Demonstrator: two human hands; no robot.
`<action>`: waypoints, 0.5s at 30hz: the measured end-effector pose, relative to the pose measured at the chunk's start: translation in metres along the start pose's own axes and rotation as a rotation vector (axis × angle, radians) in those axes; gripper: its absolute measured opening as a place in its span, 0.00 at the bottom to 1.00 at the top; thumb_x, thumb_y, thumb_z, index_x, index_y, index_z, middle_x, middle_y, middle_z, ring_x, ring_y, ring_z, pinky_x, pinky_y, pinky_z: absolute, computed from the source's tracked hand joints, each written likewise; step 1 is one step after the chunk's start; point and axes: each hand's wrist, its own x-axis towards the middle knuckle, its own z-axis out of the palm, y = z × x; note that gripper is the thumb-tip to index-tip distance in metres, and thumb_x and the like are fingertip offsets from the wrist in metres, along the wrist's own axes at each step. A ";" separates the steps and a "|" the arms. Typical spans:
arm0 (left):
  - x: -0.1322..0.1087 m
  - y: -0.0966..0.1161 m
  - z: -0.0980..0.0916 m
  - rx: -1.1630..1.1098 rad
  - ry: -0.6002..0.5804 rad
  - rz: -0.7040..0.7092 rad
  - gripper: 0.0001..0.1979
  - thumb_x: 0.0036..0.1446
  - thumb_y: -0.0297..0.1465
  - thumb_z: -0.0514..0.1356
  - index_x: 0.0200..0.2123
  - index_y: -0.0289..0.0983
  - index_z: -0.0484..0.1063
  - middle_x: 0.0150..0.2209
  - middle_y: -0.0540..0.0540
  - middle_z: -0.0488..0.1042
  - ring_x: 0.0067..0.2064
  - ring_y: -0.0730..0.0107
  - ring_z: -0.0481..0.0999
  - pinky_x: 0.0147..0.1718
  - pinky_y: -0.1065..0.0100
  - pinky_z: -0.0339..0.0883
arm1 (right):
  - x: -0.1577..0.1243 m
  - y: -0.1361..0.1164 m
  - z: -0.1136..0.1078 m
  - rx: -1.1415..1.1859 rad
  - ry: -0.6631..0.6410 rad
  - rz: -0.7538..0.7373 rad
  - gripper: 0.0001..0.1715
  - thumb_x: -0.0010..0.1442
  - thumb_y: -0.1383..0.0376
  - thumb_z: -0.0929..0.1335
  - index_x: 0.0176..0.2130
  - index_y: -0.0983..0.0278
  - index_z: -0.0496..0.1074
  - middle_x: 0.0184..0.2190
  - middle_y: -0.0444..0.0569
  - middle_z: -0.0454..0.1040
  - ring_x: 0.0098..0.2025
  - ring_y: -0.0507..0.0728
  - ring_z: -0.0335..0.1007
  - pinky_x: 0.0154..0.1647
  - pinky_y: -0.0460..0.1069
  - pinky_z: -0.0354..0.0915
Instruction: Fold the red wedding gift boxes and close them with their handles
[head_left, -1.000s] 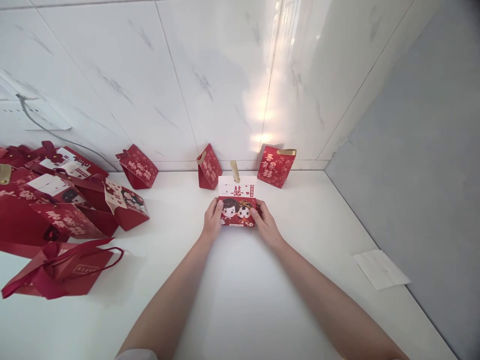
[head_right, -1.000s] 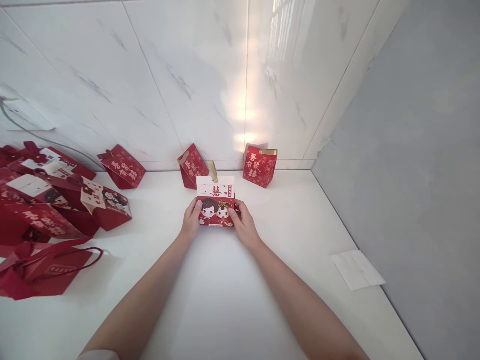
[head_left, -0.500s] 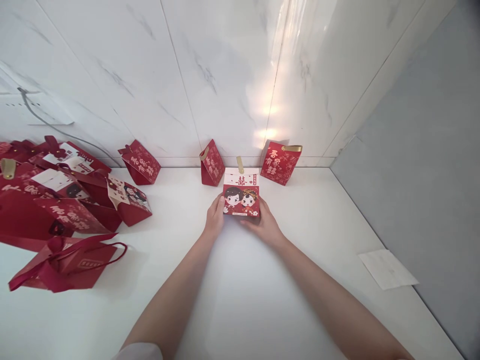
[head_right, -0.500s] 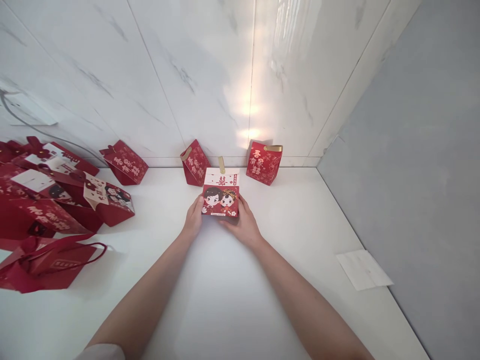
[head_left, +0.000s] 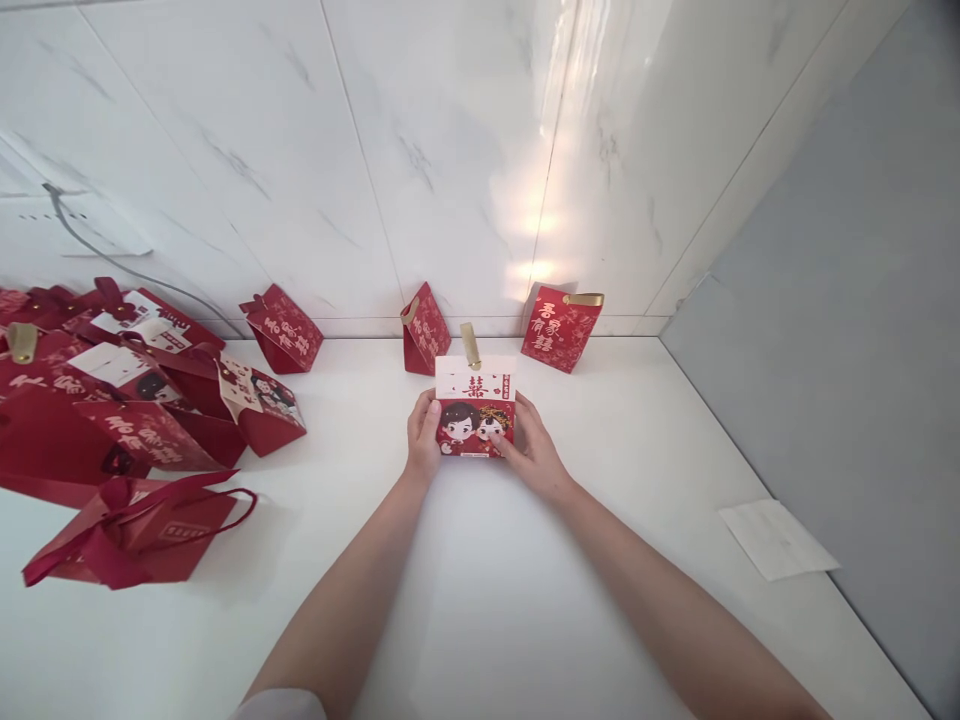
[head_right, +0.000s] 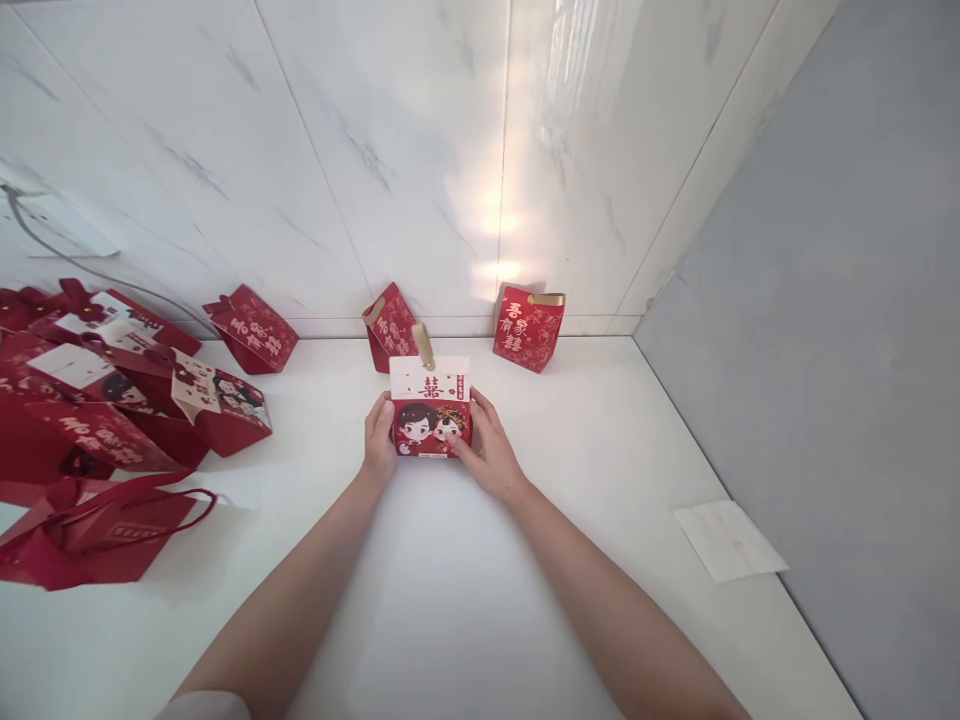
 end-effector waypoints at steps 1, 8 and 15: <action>-0.001 -0.001 0.001 0.000 0.026 0.001 0.16 0.61 0.44 0.55 0.39 0.36 0.68 0.37 0.45 0.74 0.38 0.66 0.75 0.39 0.67 0.69 | -0.001 0.001 0.001 0.018 0.005 -0.001 0.27 0.64 0.57 0.65 0.60 0.58 0.60 0.64 0.54 0.57 0.67 0.61 0.51 0.67 0.60 0.53; 0.010 0.040 -0.006 0.180 -0.110 0.087 0.21 0.59 0.44 0.59 0.51 0.40 0.64 0.38 0.45 0.75 0.37 0.67 0.75 0.37 0.67 0.68 | -0.003 -0.018 -0.006 0.163 0.142 0.003 0.29 0.62 0.61 0.67 0.59 0.58 0.56 0.62 0.55 0.60 0.59 0.60 0.64 0.60 0.59 0.62; 0.019 0.125 -0.005 0.758 -0.448 -0.002 0.12 0.58 0.36 0.59 0.45 0.43 0.75 0.46 0.48 0.77 0.47 0.62 0.75 0.42 0.67 0.67 | 0.035 -0.076 -0.030 -0.116 0.053 -0.112 0.10 0.63 0.68 0.65 0.44 0.58 0.71 0.41 0.48 0.76 0.43 0.58 0.72 0.53 0.57 0.63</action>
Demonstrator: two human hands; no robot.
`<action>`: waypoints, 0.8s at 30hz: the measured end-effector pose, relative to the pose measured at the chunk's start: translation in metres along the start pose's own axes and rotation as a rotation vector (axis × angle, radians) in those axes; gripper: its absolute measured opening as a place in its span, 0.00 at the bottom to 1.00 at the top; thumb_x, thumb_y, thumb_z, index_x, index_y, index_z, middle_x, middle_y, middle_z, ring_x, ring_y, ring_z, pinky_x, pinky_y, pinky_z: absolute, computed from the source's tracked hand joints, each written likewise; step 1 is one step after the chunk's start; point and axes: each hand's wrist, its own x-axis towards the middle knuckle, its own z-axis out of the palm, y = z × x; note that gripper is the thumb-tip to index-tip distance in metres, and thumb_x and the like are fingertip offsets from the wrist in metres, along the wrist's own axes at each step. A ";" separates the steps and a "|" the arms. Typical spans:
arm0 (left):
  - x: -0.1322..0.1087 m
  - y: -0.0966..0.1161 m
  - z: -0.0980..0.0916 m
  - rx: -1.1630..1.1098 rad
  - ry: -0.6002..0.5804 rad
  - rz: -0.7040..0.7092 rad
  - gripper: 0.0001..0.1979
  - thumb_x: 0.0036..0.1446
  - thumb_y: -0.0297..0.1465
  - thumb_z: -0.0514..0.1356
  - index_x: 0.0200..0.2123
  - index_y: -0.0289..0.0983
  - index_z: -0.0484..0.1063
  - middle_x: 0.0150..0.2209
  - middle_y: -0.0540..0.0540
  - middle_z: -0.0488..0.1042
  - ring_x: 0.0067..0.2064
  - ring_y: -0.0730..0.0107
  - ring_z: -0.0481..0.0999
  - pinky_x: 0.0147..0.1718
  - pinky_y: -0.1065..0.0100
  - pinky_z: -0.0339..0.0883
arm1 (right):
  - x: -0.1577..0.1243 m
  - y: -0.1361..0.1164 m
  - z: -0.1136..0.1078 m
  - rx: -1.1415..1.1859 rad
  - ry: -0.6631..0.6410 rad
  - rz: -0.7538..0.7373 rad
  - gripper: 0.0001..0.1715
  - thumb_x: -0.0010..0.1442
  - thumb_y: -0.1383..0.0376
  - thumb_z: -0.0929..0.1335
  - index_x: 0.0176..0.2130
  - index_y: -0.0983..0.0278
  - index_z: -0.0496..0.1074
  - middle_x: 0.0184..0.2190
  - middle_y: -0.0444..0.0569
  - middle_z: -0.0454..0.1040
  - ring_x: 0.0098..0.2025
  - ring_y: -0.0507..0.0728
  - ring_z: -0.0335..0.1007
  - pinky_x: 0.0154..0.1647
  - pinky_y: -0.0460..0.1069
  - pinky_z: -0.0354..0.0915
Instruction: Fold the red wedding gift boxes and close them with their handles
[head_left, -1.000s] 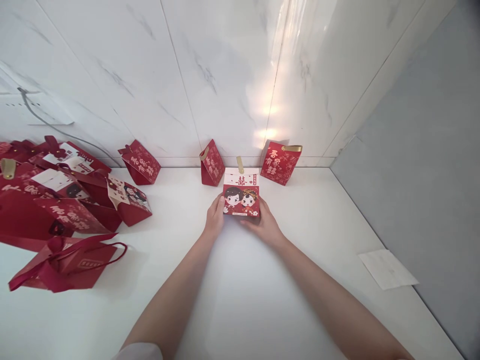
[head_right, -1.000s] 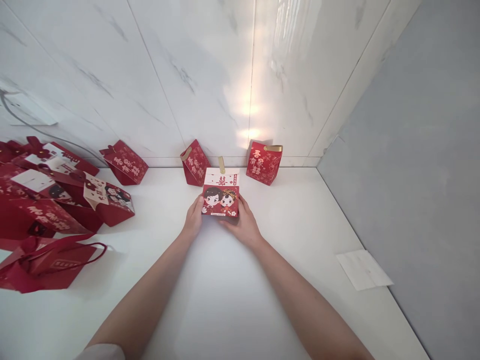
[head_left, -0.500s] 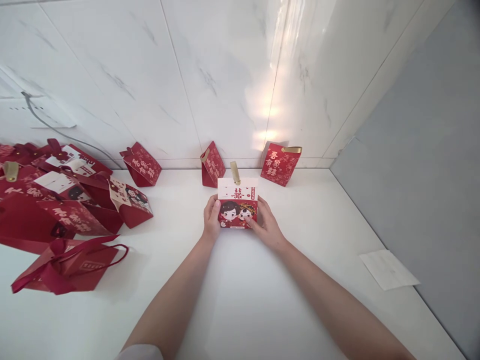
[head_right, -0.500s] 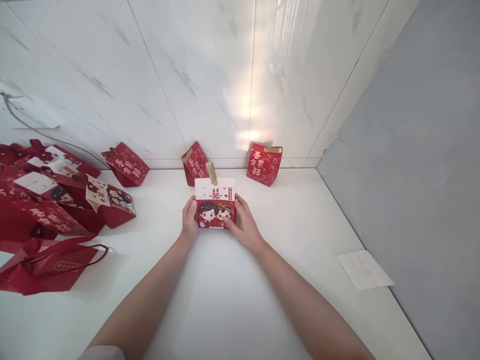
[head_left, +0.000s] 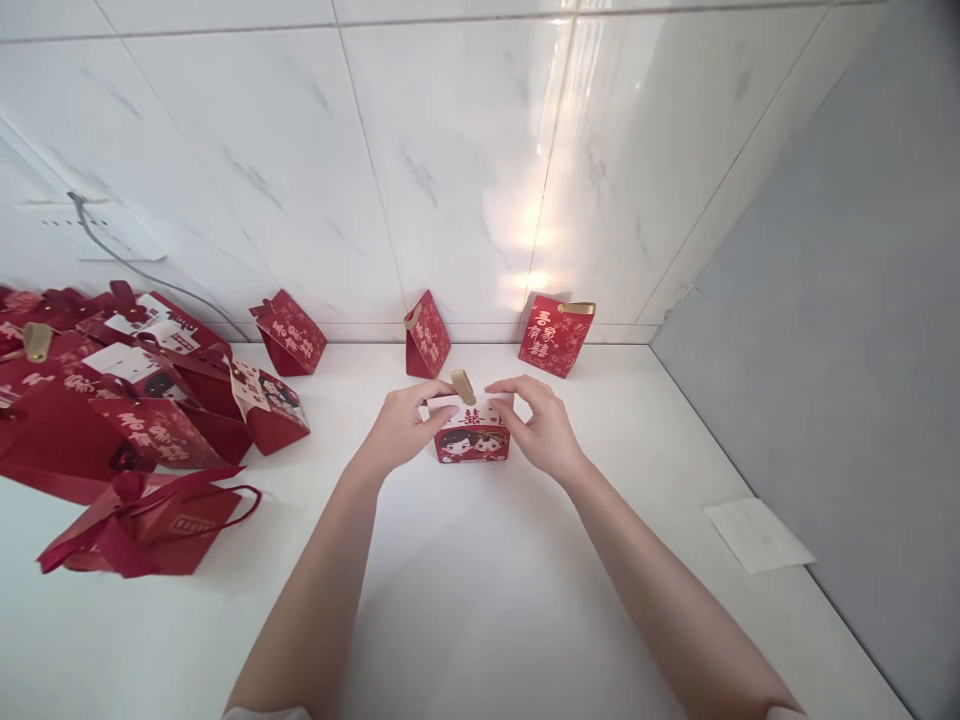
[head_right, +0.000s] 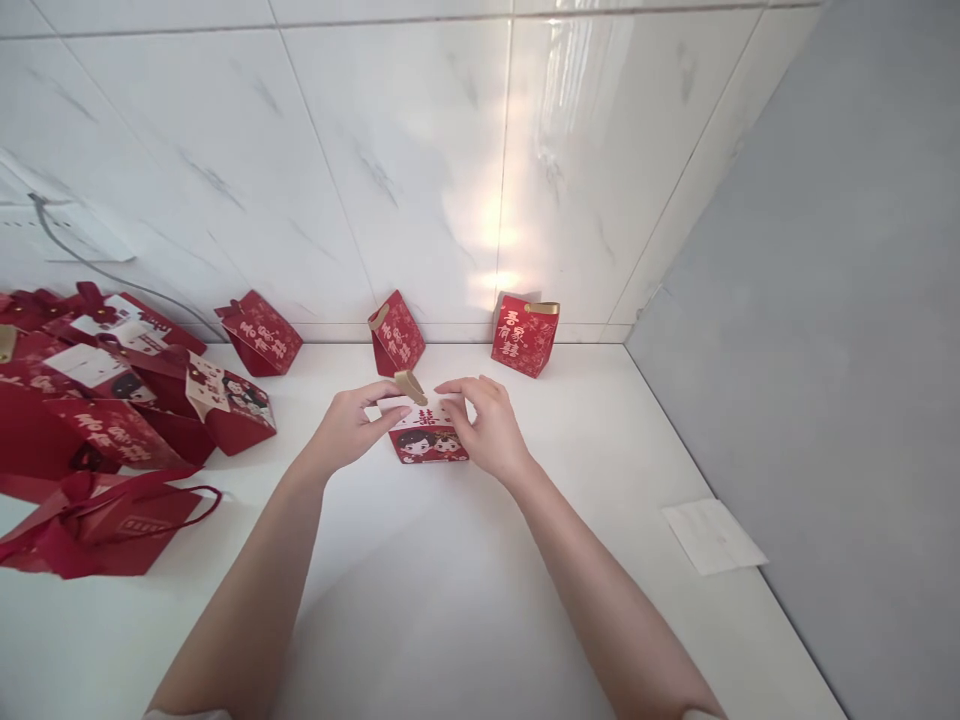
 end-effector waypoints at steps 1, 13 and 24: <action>-0.002 0.006 -0.003 0.032 -0.024 0.010 0.11 0.59 0.35 0.58 0.45 0.43 0.75 0.45 0.48 0.77 0.46 0.63 0.75 0.41 0.67 0.66 | 0.005 -0.007 -0.002 -0.016 -0.058 -0.015 0.10 0.63 0.69 0.64 0.42 0.59 0.72 0.37 0.46 0.77 0.39 0.57 0.72 0.49 0.55 0.65; -0.027 0.041 -0.028 0.237 -0.268 0.031 0.08 0.57 0.32 0.56 0.33 0.42 0.76 0.34 0.48 0.74 0.35 0.66 0.72 0.30 0.69 0.63 | 0.001 -0.048 -0.017 -0.056 -0.357 -0.062 0.12 0.62 0.74 0.63 0.37 0.60 0.73 0.30 0.43 0.76 0.31 0.53 0.70 0.34 0.47 0.63; -0.022 0.033 -0.023 0.117 -0.184 0.084 0.09 0.54 0.38 0.59 0.29 0.42 0.78 0.27 0.48 0.76 0.32 0.63 0.74 0.31 0.67 0.65 | -0.006 -0.041 -0.005 -0.306 -0.236 -0.255 0.07 0.64 0.70 0.66 0.37 0.60 0.73 0.42 0.46 0.78 0.43 0.56 0.71 0.53 0.56 0.59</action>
